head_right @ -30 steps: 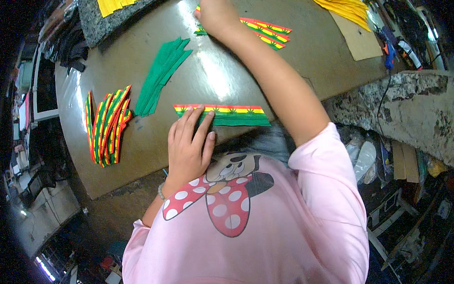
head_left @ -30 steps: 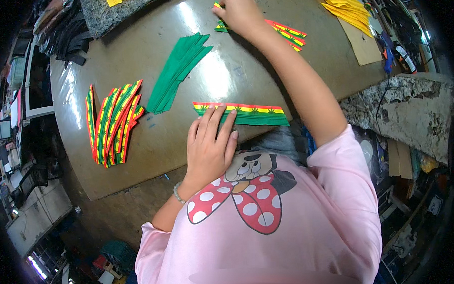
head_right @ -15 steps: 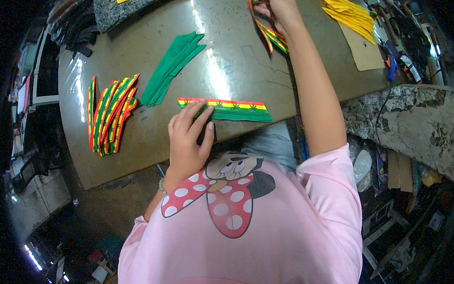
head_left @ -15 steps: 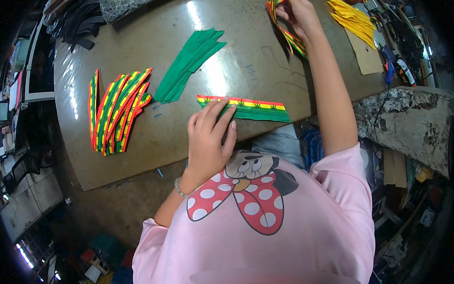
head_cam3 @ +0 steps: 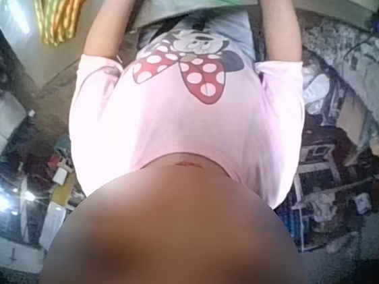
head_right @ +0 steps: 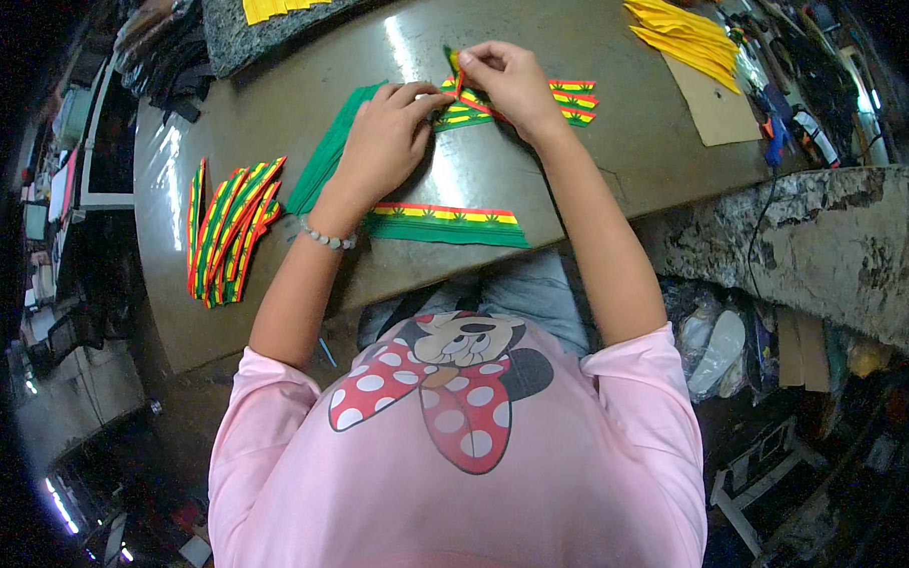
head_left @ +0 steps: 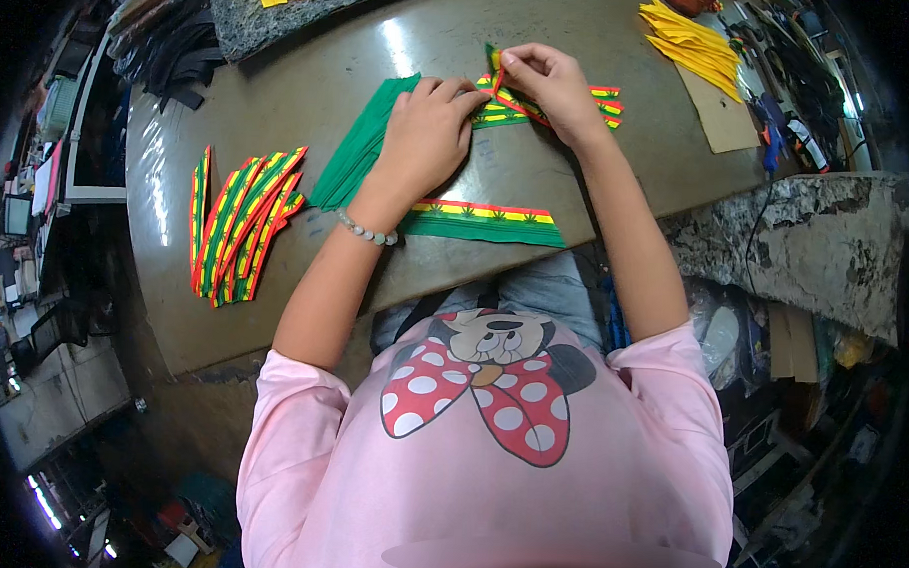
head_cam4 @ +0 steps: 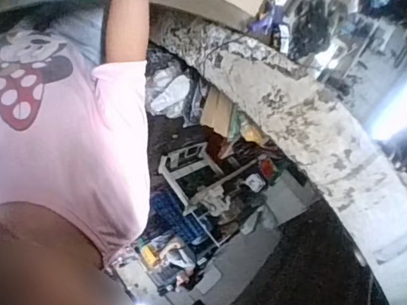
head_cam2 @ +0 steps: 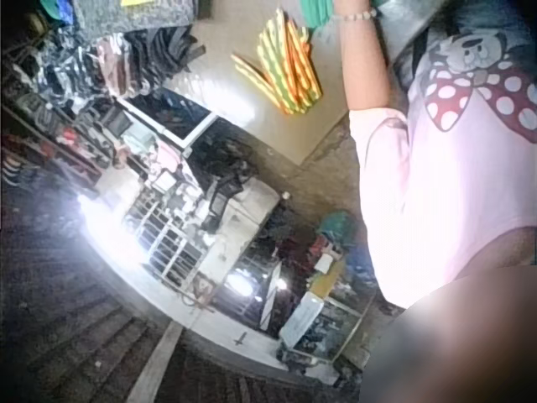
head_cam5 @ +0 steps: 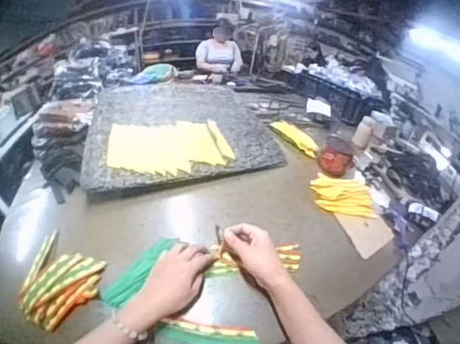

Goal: The person repeatedly picks a green strip and a patterned red-yellow-green strip, aligns them, and folds the green strip over the patterned one to form a layered strip. They place each finished unit into a growing stack on the table.

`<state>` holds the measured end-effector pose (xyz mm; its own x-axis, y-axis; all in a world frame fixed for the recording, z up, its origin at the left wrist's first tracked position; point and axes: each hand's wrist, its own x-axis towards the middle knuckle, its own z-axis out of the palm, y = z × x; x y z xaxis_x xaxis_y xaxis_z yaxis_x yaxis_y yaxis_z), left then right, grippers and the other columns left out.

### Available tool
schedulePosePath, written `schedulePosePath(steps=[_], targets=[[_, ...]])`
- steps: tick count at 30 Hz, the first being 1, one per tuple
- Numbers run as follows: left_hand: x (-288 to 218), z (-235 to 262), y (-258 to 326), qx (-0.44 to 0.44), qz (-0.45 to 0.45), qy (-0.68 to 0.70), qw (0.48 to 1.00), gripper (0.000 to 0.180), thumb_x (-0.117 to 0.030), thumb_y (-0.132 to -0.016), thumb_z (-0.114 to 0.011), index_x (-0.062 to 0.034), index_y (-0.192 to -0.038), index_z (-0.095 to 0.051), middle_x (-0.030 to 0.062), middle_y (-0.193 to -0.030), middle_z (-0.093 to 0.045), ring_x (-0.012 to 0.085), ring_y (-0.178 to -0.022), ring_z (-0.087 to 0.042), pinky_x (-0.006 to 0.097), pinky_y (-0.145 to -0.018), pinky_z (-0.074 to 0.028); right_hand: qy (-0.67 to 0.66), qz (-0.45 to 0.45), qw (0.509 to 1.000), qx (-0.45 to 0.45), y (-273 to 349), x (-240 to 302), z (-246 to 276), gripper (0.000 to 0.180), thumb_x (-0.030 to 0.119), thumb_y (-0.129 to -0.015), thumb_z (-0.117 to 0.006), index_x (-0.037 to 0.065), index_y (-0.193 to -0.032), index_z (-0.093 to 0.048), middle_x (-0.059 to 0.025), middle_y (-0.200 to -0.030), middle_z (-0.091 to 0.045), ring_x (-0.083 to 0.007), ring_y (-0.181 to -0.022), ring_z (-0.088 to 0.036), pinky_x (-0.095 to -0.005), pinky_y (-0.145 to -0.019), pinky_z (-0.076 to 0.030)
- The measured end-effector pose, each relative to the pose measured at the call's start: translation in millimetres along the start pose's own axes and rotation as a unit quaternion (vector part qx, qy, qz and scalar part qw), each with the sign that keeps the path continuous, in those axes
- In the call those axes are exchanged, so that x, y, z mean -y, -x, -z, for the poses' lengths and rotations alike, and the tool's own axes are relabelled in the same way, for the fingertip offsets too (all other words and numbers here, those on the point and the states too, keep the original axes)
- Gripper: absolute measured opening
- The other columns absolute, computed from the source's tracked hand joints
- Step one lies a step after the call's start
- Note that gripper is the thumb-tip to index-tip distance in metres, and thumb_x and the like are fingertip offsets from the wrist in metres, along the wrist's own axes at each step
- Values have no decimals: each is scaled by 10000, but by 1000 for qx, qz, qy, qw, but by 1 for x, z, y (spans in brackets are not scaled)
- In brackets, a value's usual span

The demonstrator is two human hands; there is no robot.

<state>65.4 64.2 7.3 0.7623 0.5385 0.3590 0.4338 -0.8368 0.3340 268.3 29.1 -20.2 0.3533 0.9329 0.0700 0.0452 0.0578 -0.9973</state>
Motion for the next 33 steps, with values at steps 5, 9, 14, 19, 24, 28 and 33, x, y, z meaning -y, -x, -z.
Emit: schedulePosePath(steps=[5,9,14,19,24,28,33], targets=[[3,-5,2,-10,-8,-65,998,271,-191,-909,-601,-152,-1160,-696,28,-1194,-657,251,-1101,-589,401,-876,-448,-316,97,912,-242,6,6,51,236,159,-1030,-518,-25,-1174,-554,-168,-1048,-686,-272,-951,-689,-400,-858,-581],[3,-6,-3,-4,15,-81,997,282,-257,-892,-652,-152,-1150,-693,27,-1182,-661,252,-1106,-587,414,-895,-436,-335,119,872,-337,31,33,110,263,218,-1064,-441,-12,-1147,-538,-210,-1042,-675,-302,-972,-691,-443,-878,-582],[-10,2,-10,-80,59,-68,993,295,-250,-865,-708,-132,-1135,-688,47,-1180,-640,262,-1138,-565,435,-929,-418,-184,56,961,-197,91,74,101,273,226,-1049,-518,-16,-1172,-548,-192,-964,-706,-254,-783,-728,-346,-695,-611],[-49,26,-2,-87,88,296,947,244,-228,-955,-684,-63,-1131,-718,57,-1013,-666,150,-941,-605,286,-813,-481,-76,-72,993,-48,118,102,38,297,251,-1026,-581,-15,-1156,-556,-165,-890,-725,-214,-666,-729,-259,-577,-582],[-63,51,13,35,205,524,826,308,-257,-912,-757,24,-1032,-718,27,-866,-709,67,-755,-615,236,-669,-500,-133,-165,974,83,130,112,0,323,273,-1017,-599,-17,-1157,-568,-167,-893,-732,-208,-678,-736,-206,-544,-538],[-54,64,21,36,261,565,782,297,-240,-908,-762,19,-1046,-715,28,-866,-705,67,-754,-625,220,-655,-506,-194,-237,938,160,136,110,2,376,290,-1012,-605,-25,-1216,-573,-182,-912,-731,-198,-698,-734,-231,-590,-556],[-62,67,37,-6,278,606,745,238,-159,-906,-756,36,-1033,-701,33,-866,-699,85,-754,-641,235,-690,-529,-360,-276,846,280,142,83,-9,568,448,-1058,-436,-53,-1301,-547,-231,-1056,-701,-269,-894,-713,-364,-799,-575]])
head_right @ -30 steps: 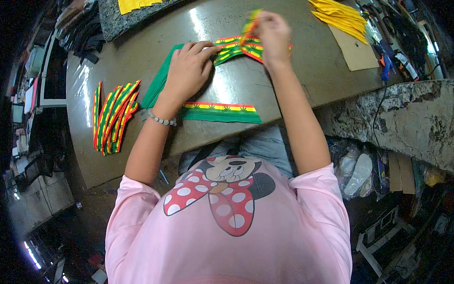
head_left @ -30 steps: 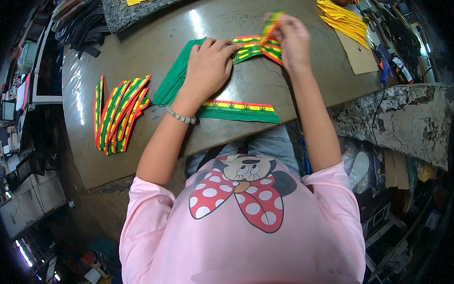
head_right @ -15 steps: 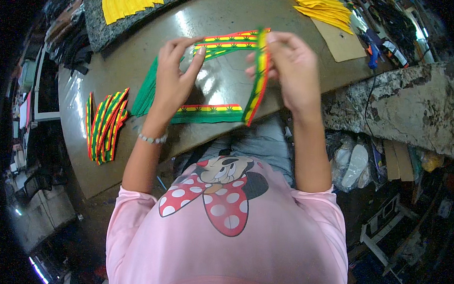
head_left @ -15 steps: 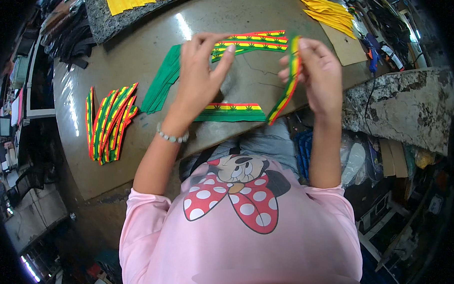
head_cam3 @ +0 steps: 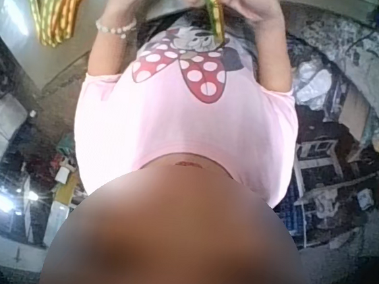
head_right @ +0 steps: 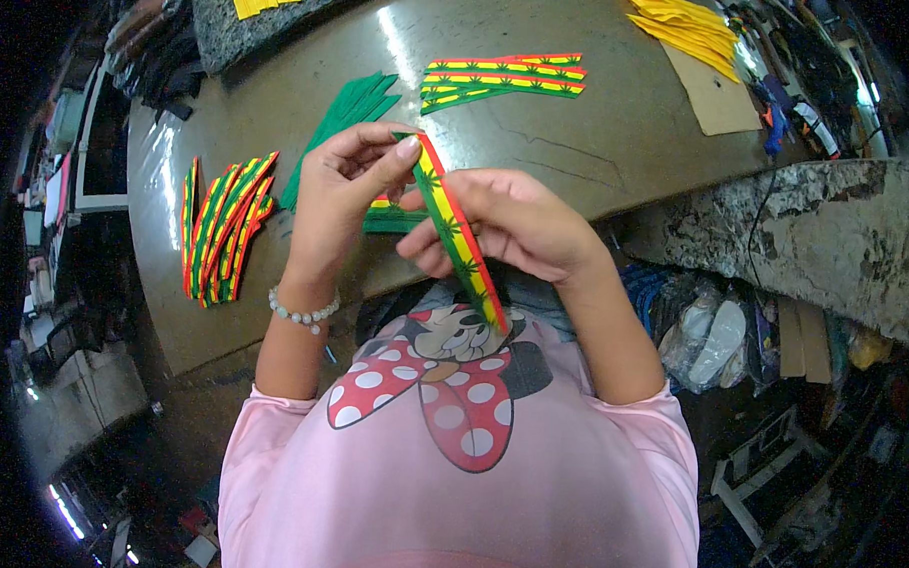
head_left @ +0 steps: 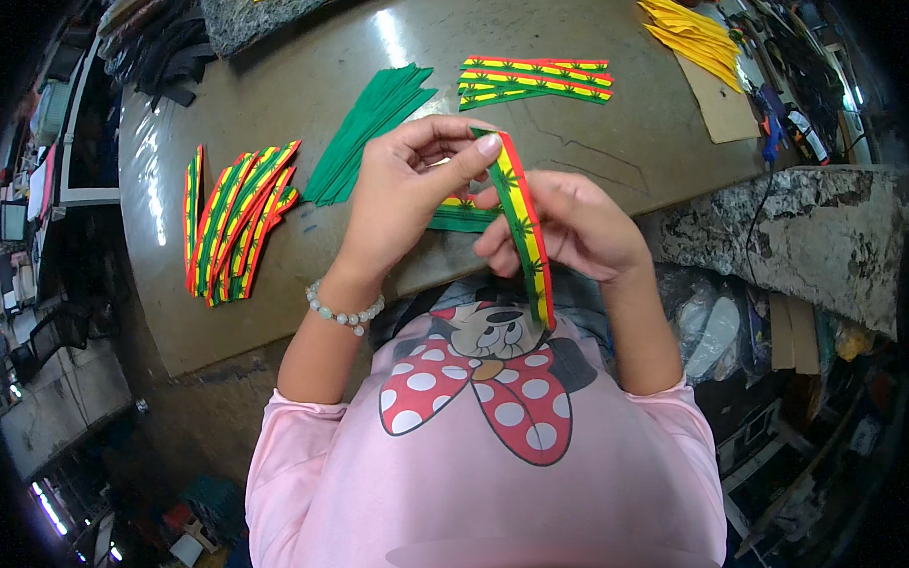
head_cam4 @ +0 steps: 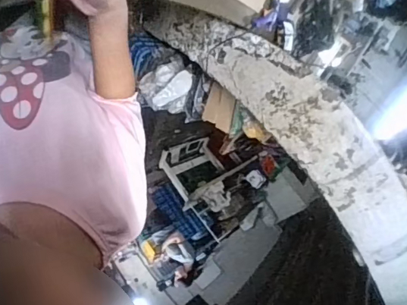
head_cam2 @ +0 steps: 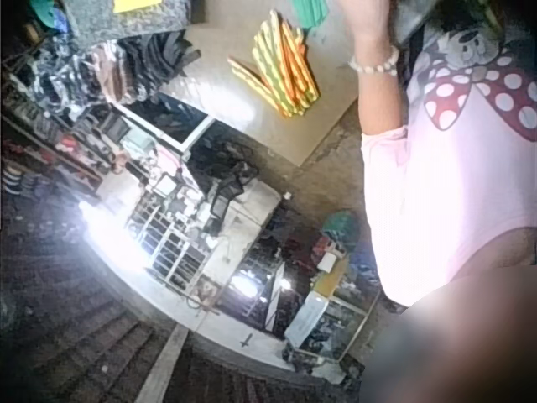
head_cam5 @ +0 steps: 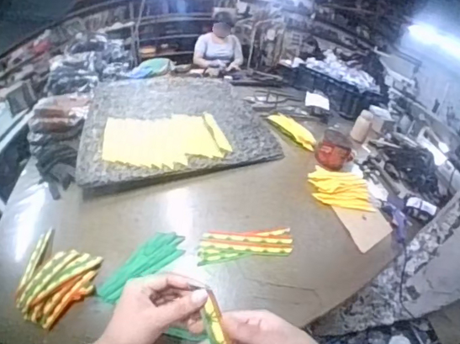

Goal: The person repeatedly picks a green strip and a patterned red-yellow-green strip, aligns them, and folds the green strip over the patterned one to form a layered strip. They place each finished unit into a growing stack on the table.

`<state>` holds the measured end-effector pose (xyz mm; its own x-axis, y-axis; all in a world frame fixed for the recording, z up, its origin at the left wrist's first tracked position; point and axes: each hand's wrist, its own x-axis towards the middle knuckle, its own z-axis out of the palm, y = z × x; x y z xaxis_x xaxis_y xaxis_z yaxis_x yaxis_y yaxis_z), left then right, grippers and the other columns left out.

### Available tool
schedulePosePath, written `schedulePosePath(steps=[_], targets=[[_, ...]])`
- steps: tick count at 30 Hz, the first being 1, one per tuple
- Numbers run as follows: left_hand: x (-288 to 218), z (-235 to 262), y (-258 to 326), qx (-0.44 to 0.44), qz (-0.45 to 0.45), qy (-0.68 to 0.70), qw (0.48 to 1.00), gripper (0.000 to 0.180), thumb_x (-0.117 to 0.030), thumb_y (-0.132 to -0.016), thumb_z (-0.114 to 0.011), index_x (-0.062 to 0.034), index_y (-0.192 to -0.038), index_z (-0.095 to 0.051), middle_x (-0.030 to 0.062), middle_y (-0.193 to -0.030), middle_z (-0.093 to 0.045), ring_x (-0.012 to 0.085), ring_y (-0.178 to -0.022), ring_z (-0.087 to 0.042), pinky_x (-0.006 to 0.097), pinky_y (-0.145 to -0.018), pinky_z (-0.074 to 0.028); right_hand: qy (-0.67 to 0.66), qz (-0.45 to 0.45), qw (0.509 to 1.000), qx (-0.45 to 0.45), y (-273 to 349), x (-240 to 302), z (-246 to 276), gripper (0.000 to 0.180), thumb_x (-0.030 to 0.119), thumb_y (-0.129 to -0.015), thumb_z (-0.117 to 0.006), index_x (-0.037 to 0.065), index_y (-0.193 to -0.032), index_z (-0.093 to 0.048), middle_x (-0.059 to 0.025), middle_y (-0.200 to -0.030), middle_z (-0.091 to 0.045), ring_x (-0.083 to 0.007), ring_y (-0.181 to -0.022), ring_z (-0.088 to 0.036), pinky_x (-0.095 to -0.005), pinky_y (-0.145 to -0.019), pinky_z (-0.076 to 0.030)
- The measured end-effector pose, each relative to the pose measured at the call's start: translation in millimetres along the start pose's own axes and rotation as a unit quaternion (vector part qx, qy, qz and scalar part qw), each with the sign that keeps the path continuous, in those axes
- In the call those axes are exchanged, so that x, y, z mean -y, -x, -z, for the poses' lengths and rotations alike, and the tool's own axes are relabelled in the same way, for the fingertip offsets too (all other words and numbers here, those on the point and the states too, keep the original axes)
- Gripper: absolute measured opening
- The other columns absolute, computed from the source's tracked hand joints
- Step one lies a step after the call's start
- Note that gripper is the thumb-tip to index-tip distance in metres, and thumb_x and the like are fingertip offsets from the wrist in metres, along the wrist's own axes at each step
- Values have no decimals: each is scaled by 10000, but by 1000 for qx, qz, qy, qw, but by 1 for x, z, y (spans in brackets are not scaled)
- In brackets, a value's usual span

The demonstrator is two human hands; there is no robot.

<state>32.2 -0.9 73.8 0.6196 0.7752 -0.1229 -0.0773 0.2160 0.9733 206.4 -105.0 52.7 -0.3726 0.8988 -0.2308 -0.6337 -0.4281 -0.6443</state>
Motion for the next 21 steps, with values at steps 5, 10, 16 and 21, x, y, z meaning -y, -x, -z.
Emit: schedulePosePath(steps=[5,10,16,21], targets=[[15,17,26,70,-85,46,993,151,-43,-892,-735,23,-1024,-702,74,-955,-694,134,-839,-663,260,-756,-534,-281,-14,942,180,-17,-31,3,587,495,-1074,-332,-26,-1173,-584,-157,-975,-638,-286,-894,-657,-422,-841,-558],[35,59,60,61,-104,-37,992,129,-36,-828,-756,-34,-955,-733,93,-1076,-669,212,-1053,-611,359,-899,-477,177,-87,979,-60,6,-27,-15,196,188,-978,-671,2,-1006,-616,-6,-746,-612,-60,-641,-578,-226,-581,-488],[65,67,62,-172,-140,-475,852,203,-141,-818,-759,-115,-1019,-746,36,-1066,-634,266,-1033,-552,397,-932,-432,464,-47,869,-165,-17,-30,-35,185,160,-936,-680,-24,-951,-701,-72,-780,-708,-78,-649,-611,-275,-599,-505],[63,68,62,-154,-118,-505,841,270,-164,-787,-775,-167,-1055,-753,14,-1108,-610,274,-1081,-505,403,-954,-414,460,-7,866,-197,-55,-36,-23,245,188,-905,-702,-57,-914,-709,-114,-740,-715,-120,-640,-665,-295,-614,-523]])
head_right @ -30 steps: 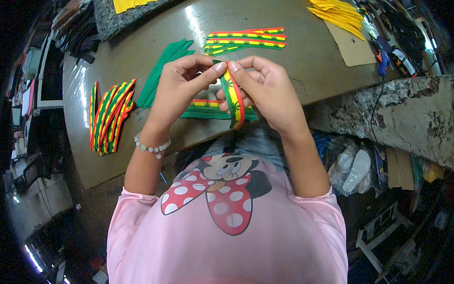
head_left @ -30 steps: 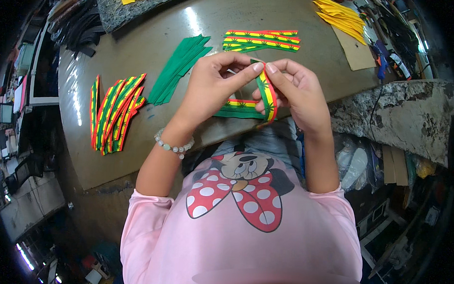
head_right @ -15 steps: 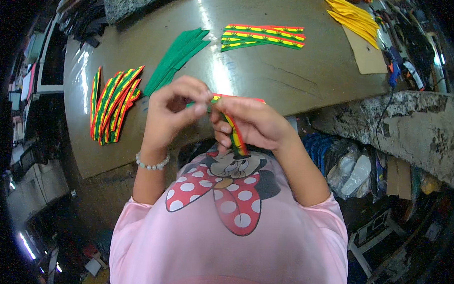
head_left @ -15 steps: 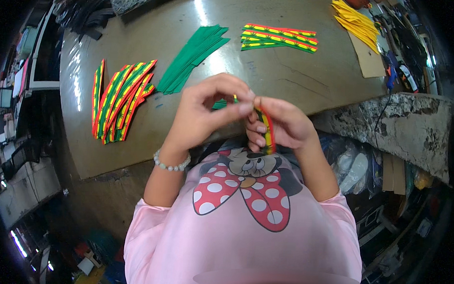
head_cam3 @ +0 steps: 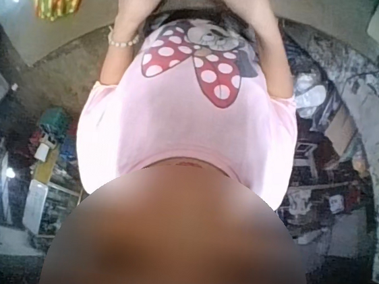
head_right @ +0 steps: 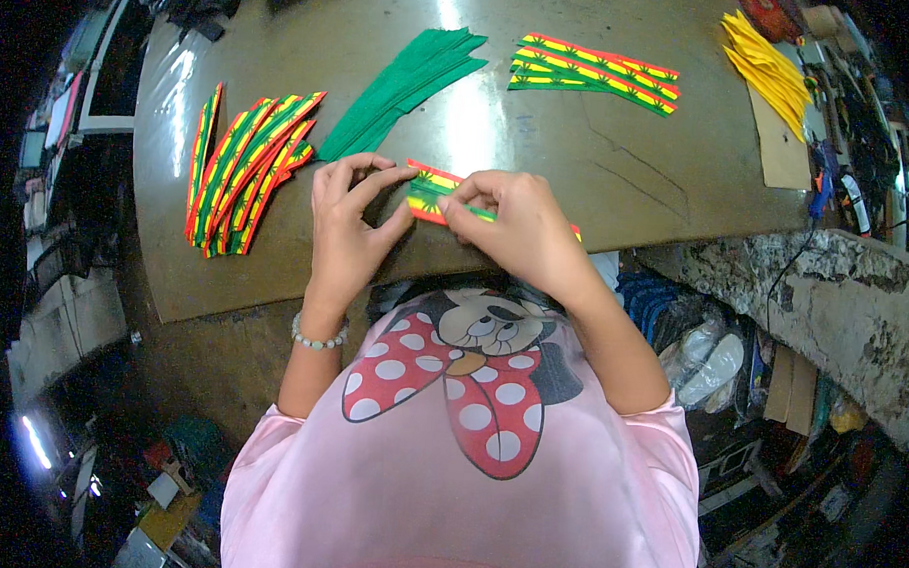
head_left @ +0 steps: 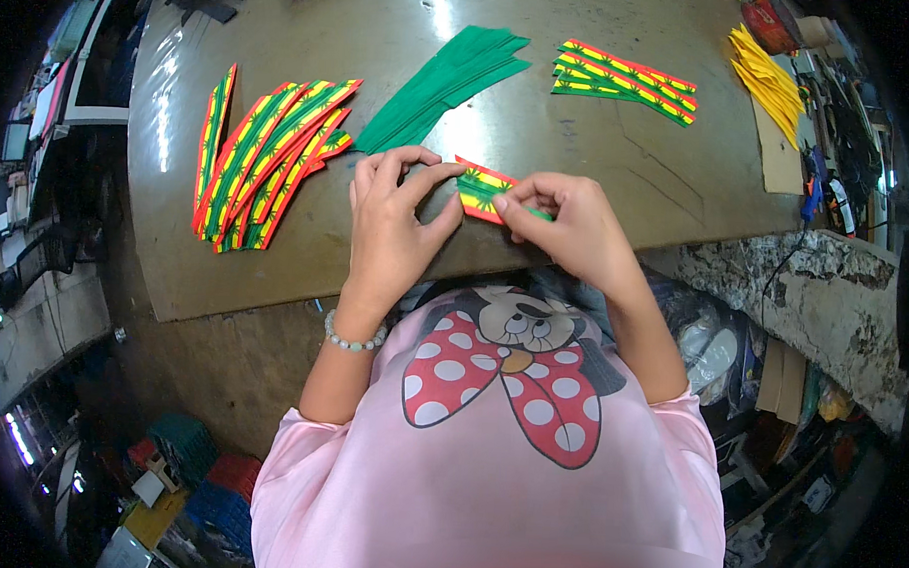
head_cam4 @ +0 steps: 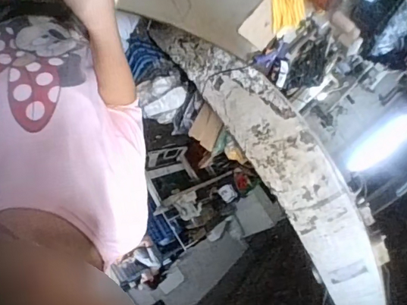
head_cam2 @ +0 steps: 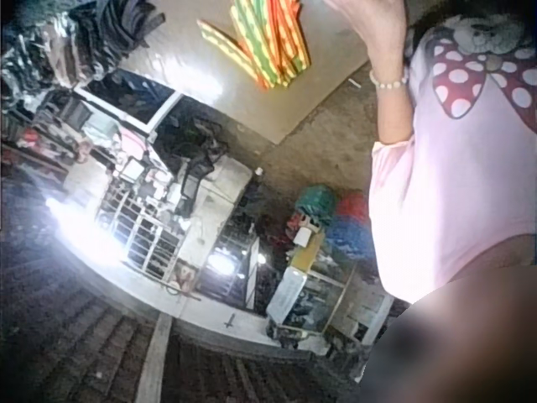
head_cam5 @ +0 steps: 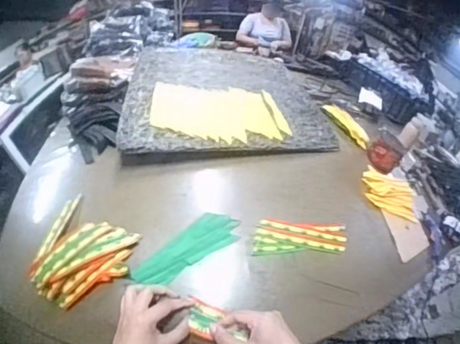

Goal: The person repeatedly picks a green strip and a patterned red-yellow-green strip, aligns them, and folds the green strip over the patterned one to form a layered strip. They place each finished unit into a growing stack on the table.

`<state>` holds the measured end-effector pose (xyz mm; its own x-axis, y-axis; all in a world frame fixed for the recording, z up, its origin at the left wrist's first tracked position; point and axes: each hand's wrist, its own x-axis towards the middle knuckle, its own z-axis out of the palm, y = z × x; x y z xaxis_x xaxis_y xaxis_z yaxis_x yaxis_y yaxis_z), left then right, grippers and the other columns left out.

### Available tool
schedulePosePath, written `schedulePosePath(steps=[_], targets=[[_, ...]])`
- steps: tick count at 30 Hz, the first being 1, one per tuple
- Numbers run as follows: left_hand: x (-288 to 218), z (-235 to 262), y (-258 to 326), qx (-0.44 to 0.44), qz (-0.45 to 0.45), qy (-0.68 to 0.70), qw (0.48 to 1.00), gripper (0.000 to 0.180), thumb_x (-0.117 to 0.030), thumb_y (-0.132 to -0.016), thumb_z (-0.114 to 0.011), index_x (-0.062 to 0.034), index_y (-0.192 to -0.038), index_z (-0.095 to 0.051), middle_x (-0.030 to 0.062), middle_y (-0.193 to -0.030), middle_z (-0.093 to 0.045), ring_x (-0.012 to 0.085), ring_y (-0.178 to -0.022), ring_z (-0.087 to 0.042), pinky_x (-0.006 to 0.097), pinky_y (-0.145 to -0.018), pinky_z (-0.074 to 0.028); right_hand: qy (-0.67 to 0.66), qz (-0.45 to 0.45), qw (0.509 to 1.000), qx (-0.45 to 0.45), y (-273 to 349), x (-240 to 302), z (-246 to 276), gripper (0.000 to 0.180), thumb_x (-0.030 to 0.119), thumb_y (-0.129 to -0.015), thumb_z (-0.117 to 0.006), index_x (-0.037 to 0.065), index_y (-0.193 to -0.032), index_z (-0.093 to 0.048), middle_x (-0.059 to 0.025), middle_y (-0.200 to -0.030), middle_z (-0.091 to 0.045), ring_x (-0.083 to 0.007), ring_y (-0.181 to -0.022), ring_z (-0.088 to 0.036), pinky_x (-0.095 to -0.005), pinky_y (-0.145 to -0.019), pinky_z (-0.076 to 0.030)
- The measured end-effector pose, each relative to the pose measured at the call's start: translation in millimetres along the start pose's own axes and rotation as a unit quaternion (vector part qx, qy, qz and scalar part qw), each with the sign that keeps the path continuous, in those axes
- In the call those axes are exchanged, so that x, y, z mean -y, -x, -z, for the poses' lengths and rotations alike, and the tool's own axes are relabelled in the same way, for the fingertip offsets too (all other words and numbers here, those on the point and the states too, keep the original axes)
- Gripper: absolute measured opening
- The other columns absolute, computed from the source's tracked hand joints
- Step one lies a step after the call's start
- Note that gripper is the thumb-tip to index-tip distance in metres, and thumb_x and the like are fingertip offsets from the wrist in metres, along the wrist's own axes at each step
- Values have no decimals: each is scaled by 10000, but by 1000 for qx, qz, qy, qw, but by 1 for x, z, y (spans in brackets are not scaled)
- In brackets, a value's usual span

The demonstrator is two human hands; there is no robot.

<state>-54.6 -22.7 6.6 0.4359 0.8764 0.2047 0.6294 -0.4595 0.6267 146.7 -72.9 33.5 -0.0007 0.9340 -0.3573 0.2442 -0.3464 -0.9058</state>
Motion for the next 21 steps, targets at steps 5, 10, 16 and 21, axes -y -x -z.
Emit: schedulePosePath(steps=[5,10,16,21], targets=[[-1,0,2,0,5,-11,1000,311,-162,-784,-768,-179,-1093,-749,5,-1157,-603,277,-1110,-492,420,-983,-392,24,-30,999,-15,-8,-11,-4,260,217,-902,-705,-43,-906,-715,-133,-719,-707,-144,-632,-679,-311,-611,-520],[0,1,2,7,4,-7,1000,320,-160,-794,-757,-184,-1113,-745,2,-1171,-601,285,-1116,-486,423,-993,-379,99,-1,995,-21,-6,-12,-7,245,235,-902,-706,-9,-893,-723,-155,-721,-696,-190,-616,-682,-342,-616,-516],[1,3,3,19,5,-4,1000,292,-137,-818,-730,-171,-1107,-743,12,-1170,-606,296,-1120,-482,424,-991,-377,41,-11,999,26,-3,-8,-4,229,196,-949,-695,-30,-911,-695,-16,-688,-633,-56,-620,-577,-244,-553,-450],[4,2,2,22,4,2,1000,264,-128,-848,-707,-160,-1108,-740,18,-1170,-608,295,-1115,-478,427,-999,-372,88,5,996,-25,-4,-11,-11,249,243,-923,-690,-4,-899,-713,-128,-726,-668,-243,-646,-650,-344,-604,-495]])
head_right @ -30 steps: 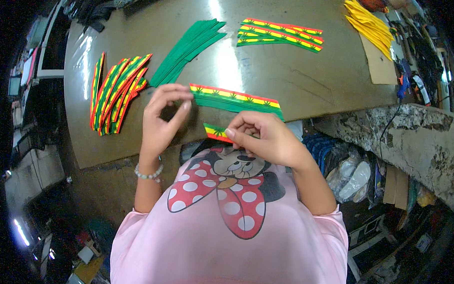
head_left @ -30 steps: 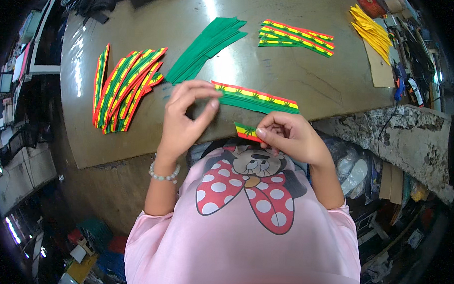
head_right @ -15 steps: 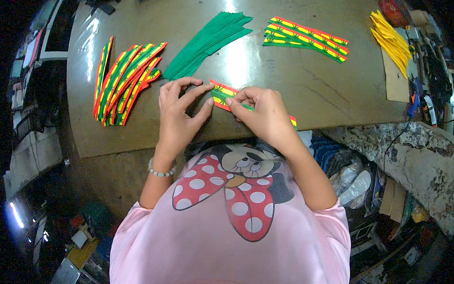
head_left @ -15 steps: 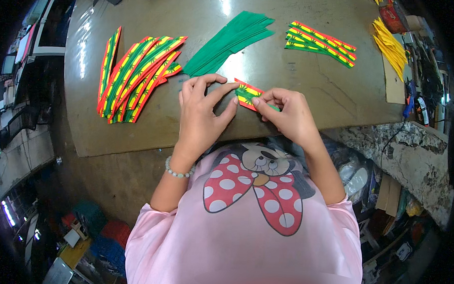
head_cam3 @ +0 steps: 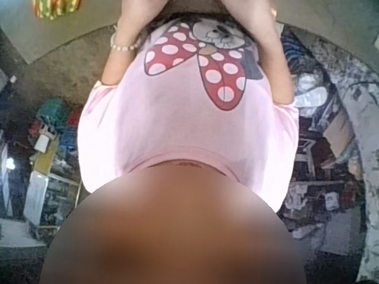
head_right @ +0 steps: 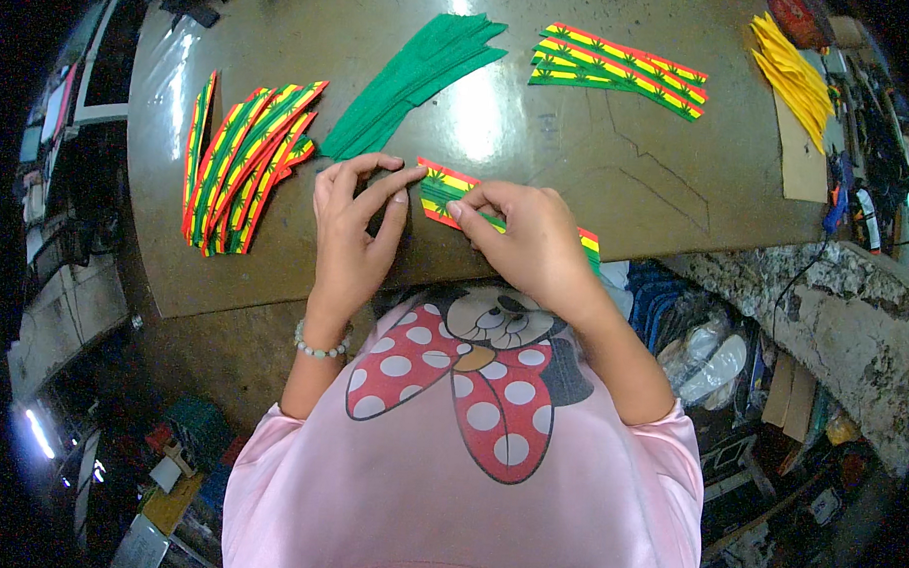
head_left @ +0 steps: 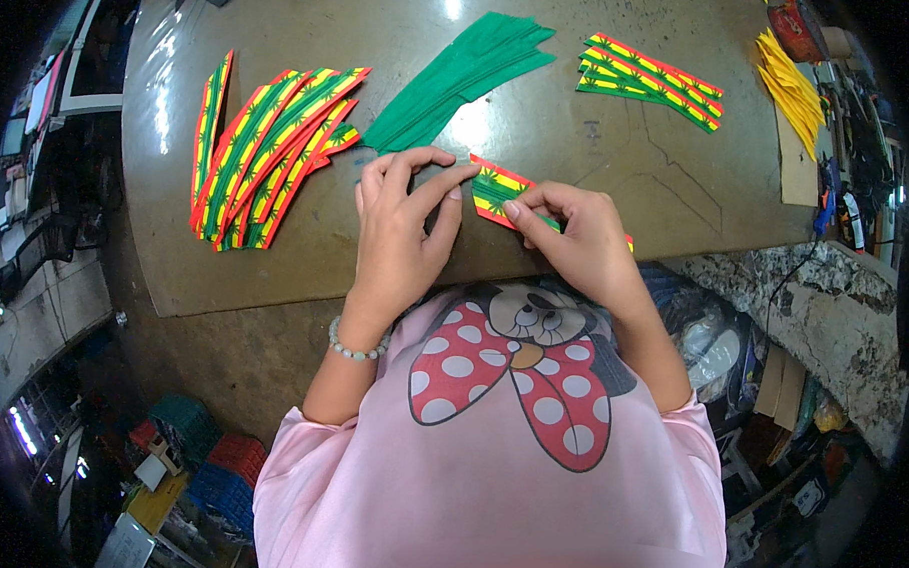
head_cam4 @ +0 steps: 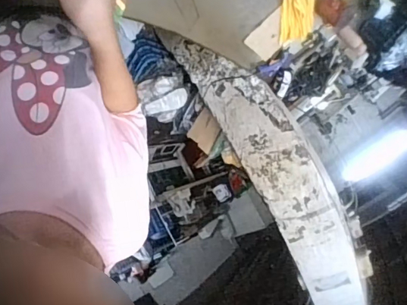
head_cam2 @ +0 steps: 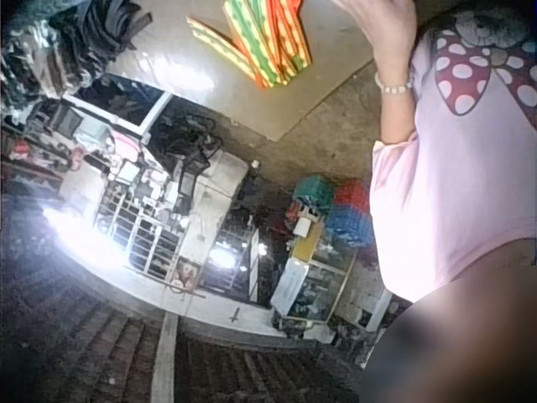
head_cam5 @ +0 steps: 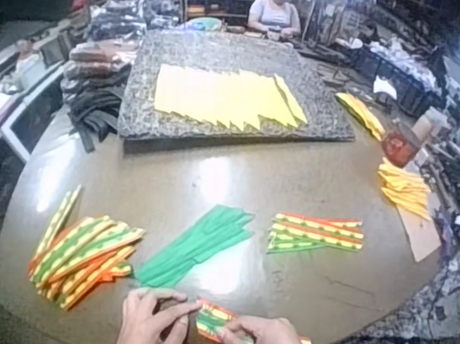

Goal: The person repeatedly picks a green strip and a patterned red-yellow-green strip, aligns them, and folds the green strip over the patterned one to form a layered strip. They place each finished unit into a growing stack on the table.

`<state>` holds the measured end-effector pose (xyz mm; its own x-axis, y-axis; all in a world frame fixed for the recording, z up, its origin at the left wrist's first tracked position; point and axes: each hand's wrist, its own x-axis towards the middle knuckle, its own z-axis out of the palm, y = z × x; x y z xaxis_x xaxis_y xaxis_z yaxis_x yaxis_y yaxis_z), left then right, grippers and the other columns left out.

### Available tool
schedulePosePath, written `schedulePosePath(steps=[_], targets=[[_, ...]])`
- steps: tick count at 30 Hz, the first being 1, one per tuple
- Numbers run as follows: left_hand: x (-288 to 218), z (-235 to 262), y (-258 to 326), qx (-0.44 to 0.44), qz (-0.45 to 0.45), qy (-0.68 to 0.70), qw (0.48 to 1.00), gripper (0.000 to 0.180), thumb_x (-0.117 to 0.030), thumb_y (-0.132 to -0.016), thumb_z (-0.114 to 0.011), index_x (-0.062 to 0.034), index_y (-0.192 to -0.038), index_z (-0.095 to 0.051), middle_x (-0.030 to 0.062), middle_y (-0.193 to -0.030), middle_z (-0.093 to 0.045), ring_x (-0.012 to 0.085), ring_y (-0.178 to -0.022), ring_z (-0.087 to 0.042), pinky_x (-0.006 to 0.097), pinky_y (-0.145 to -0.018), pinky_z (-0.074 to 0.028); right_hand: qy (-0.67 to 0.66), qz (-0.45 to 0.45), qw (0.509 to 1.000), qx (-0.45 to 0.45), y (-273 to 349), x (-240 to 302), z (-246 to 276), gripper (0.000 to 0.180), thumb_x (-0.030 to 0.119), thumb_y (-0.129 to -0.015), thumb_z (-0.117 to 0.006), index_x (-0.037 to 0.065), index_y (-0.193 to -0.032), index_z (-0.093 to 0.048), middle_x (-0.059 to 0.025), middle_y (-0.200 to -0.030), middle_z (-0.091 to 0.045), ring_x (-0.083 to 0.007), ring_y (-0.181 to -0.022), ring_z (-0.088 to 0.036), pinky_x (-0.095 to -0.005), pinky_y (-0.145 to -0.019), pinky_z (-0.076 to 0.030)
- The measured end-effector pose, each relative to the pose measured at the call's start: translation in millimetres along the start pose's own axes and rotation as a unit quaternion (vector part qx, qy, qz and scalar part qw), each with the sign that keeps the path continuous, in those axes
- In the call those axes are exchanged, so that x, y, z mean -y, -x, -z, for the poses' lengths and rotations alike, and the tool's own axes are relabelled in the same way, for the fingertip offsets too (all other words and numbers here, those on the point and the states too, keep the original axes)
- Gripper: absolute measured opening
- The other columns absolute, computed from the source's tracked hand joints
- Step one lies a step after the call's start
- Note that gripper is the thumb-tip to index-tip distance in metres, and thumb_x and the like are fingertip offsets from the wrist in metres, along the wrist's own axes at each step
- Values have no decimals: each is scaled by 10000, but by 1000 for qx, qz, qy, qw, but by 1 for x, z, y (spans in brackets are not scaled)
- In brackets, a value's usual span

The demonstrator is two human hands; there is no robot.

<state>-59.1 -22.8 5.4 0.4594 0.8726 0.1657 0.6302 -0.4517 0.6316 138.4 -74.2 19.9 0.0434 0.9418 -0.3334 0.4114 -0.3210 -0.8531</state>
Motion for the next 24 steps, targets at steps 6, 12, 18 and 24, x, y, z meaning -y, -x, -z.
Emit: schedulePosePath(steps=[6,12,18,24], targets=[[-3,-1,1,-9,10,9,1000,250,-164,-852,-727,-150,-1101,-743,17,-1166,-607,293,-1108,-478,423,-997,-373,35,5,999,-19,1,1,-2,246,256,-906,-678,15,-874,-717,-192,-773,-683,-372,-692,-676,-422,-633,-516],[-4,-1,0,-3,18,3,1000,276,-173,-826,-752,-149,-1102,-745,19,-1165,-606,290,-1114,-478,422,-998,-373,50,13,998,-27,2,3,-2,257,254,-900,-673,7,-840,-706,-190,-770,-691,-375,-689,-676,-432,-629,-517],[-6,-3,0,-18,23,-1,1000,295,-146,-808,-778,-147,-1102,-762,33,-1146,-632,254,-1085,-492,385,-998,-385,66,34,996,-41,2,3,-3,247,203,-898,-711,-39,-854,-681,-106,-623,-601,-93,-550,-516,-294,-526,-424],[-6,-4,-2,-19,23,-12,999,289,-171,-795,-775,-163,-1083,-750,10,-1160,-612,281,-1129,-482,418,-1002,-370,74,28,996,-42,1,3,-3,240,205,-883,-708,-26,-831,-673,-128,-637,-604,-139,-527,-525,-306,-523,-421]])
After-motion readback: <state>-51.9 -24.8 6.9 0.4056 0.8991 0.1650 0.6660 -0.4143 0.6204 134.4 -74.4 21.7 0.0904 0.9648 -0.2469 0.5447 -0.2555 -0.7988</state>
